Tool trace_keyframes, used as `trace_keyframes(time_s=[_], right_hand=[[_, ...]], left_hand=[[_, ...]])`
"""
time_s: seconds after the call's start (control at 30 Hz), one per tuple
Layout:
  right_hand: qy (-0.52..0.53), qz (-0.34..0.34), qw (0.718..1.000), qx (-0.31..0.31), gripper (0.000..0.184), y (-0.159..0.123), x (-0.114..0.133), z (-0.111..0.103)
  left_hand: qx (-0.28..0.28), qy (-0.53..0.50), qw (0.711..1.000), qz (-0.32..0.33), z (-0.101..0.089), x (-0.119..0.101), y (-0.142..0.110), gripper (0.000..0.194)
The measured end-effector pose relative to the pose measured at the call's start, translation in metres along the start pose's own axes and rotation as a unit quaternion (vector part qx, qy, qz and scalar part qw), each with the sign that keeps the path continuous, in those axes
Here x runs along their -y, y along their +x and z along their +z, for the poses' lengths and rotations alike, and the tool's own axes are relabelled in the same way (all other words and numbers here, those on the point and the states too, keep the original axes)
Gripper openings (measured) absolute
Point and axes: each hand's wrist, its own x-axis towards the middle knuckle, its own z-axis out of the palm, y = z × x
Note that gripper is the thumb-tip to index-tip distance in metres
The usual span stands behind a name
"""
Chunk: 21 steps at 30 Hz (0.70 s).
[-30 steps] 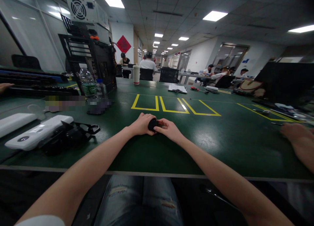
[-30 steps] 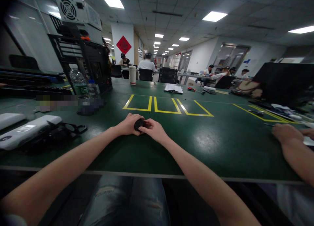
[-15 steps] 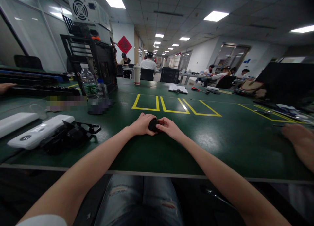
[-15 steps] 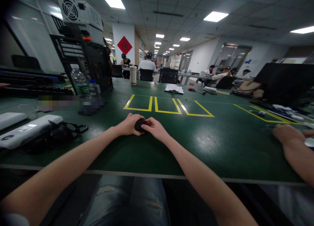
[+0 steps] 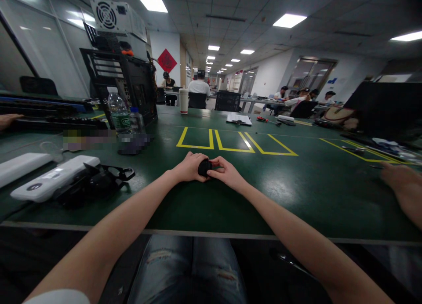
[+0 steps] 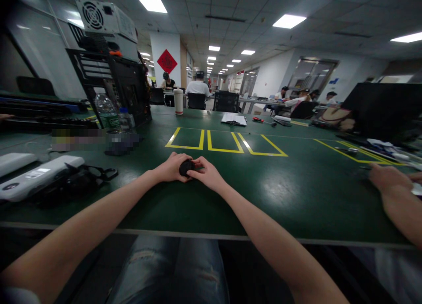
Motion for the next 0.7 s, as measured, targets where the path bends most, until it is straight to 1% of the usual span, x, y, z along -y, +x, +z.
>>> trace_keyframes(time_s=[0.13,0.27,0.37,0.57,0.7], right_hand=[[-0.004,0.002,1.000,-0.015,0.025,0.0026,-0.0013,0.0007],[-0.010,0.016,1.000,-0.009,0.029,0.0040,-0.0018,-0.0011],[-0.019,0.021,1.000,0.000,0.027,0.0030,0.0002,-0.0022],[-0.005,-0.010,1.000,0.026,0.031,-0.0019,0.0066,-0.0025],[0.003,0.000,1.000,0.007,0.023,-0.0005,0.0063,-0.0017]], left_hand=[[-0.002,-0.005,1.000,0.000,-0.0024,0.0000,-0.0015,0.056],[0.005,-0.016,1.000,-0.002,-0.0039,-0.0006,-0.0013,0.054],[0.004,-0.012,1.000,-0.001,-0.0030,-0.0002,-0.0010,0.054],[-0.004,-0.003,1.000,0.004,0.0005,0.0027,-0.0013,0.055],[-0.011,-0.004,1.000,0.007,0.0016,0.0036,-0.0006,0.055]])
